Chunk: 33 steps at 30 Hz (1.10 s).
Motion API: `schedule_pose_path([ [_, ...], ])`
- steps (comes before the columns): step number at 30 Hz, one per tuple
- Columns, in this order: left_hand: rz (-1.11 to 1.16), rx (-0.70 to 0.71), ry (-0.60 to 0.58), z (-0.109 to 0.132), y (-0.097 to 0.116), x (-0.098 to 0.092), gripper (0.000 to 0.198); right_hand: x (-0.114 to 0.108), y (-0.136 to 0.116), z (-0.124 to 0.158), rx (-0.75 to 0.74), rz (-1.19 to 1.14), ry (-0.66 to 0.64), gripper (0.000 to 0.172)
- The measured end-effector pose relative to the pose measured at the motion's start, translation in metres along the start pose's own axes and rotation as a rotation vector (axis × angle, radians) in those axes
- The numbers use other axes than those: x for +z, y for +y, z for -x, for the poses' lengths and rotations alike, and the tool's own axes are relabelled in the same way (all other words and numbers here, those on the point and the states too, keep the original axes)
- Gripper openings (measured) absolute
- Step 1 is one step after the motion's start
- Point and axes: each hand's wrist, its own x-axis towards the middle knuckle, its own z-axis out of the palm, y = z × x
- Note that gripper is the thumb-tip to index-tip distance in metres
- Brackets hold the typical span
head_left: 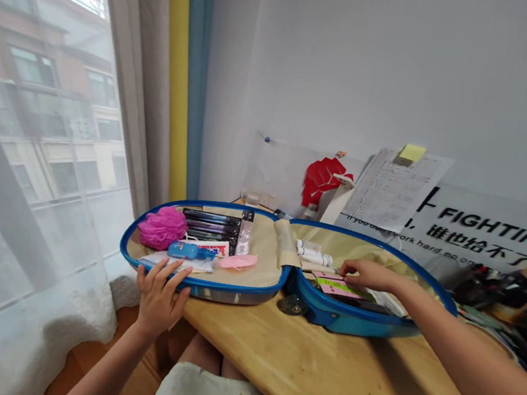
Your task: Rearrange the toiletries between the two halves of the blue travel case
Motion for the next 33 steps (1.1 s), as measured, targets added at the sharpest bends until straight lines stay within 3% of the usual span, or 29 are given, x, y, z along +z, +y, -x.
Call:
schedule_pose_path([
  [11,-0.001,0.003,-0.008,0.000,-0.001,0.000,0.033,0.002,-0.002,-0.006,-0.011,-0.020,0.005,0.031],
  [16,0.005,-0.009,-0.015,-0.001,0.001,-0.001,0.032,0.001,-0.002,-0.007,-0.037,0.037,0.011,0.022],
  [19,0.015,-0.031,-0.027,0.001,0.001,-0.001,0.033,-0.003,0.000,-0.006,-0.038,-0.006,0.083,0.026],
  [23,0.018,-0.041,-0.034,0.002,0.001,0.000,0.033,-0.013,-0.004,-0.008,-0.072,-0.186,0.256,0.044],
  [27,0.014,-0.041,-0.027,0.001,0.001,-0.001,0.032,-0.028,-0.036,-0.018,-0.068,-0.390,0.410,0.056],
  [33,0.000,-0.029,-0.035,0.001,0.002,-0.002,0.031,-0.040,-0.132,-0.042,-0.123,-0.557,0.519,0.038],
])
